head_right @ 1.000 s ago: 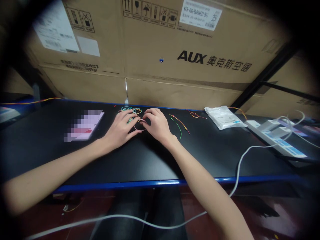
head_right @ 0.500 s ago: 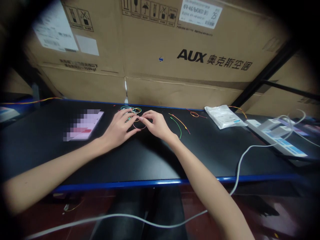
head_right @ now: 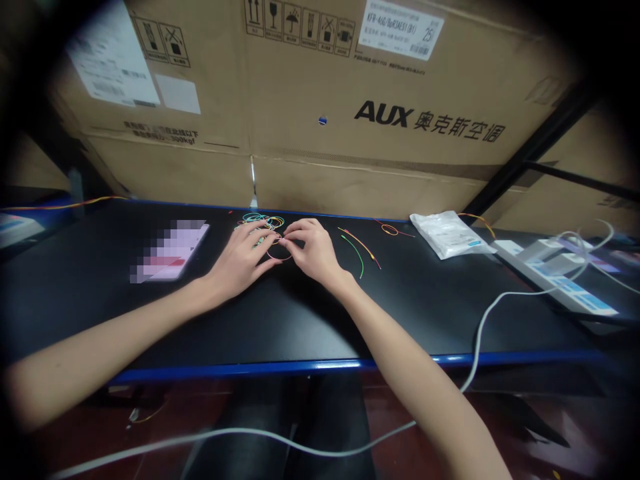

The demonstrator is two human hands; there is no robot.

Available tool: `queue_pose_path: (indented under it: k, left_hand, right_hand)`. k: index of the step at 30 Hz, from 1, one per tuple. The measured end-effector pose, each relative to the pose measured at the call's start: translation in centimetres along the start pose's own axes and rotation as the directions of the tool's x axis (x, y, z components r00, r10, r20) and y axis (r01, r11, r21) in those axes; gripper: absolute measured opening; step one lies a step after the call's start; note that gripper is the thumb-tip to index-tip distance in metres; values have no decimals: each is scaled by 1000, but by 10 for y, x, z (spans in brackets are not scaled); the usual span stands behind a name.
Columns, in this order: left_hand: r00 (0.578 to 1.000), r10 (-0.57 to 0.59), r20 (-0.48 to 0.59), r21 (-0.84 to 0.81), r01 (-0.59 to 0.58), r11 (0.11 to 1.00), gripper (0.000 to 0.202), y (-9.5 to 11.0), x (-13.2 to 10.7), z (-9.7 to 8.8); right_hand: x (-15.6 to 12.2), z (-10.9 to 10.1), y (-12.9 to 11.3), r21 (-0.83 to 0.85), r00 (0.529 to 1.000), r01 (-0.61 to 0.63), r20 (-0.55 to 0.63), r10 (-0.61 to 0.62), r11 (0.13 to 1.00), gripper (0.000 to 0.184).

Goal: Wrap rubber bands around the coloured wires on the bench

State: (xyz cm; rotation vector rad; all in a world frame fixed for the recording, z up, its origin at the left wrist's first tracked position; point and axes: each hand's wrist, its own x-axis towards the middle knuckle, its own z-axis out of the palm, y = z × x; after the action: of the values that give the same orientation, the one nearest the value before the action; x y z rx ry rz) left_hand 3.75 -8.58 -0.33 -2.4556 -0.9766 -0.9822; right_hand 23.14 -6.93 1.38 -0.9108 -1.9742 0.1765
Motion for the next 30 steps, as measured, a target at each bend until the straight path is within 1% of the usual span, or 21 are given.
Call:
queue_pose_path:
  k: [3,5,7,10,12,14,15,17,20,22,24,26,28,30]
  left_hand:
    - [1000,15,-7,22,-15,1000,35,-1,0,-1]
    - [1000,22,-11,22,-21,1000,34,-1,0,-1]
    - [1000,12,-9,10,-12,1000,35,-1,0,-1]
    - [1000,-8,6,0,8,1000,35,-1,0,0]
    - [1000,-12,16,4,12,1000,35,0,-1,0]
    - [1000,-10,20,10,10,1000,34,0,-1,0]
    - [1000,-9,22,14,8,1000,34,0,-1,1]
    - [1000,-4,24,29,3,1000,32,1,-1,1]
    - [999,3,33,55,-5,998,31,2,-1,1]
    - [999,0,38,52,-2,999,32,2,-1,1]
    - [999,-7,40,38,5,999,33,1,0,1]
    - [999,-11,35,34,9,999,34,0,0,1]
    - [1000,-8,28,46,7,999,36,0,0,2]
    - [1000,-3,18,69,2,998,40,0,0,2]
  right_hand:
    - [2,-1,1,174,990,-122,91,108,977,18]
    - [3,-1,3,231,980,-172,140,142,958,24]
    - [2,0,3,186,985,-147,116,127,971,23]
    - [-1,1,1,-13,999,-13,33,13,1000,14]
    - [-2,2,0,-116,998,57,18,-55,992,11]
    - [-3,3,-1,-154,997,80,12,-80,985,5]
    - [-4,4,-1,-157,997,81,4,-81,984,3]
    - [-4,5,-1,-138,997,68,-20,-71,988,6]
    - [-3,6,-1,-60,999,14,-31,-16,998,8]
    - [-2,5,-1,-1,999,-45,2,45,999,11]
    - [0,4,0,54,993,-106,66,102,993,16]
    - [0,4,1,92,984,-147,114,136,985,21]
    - [0,4,1,87,984,-145,113,135,986,21]
    - [-2,6,0,43,992,-107,67,104,993,17]
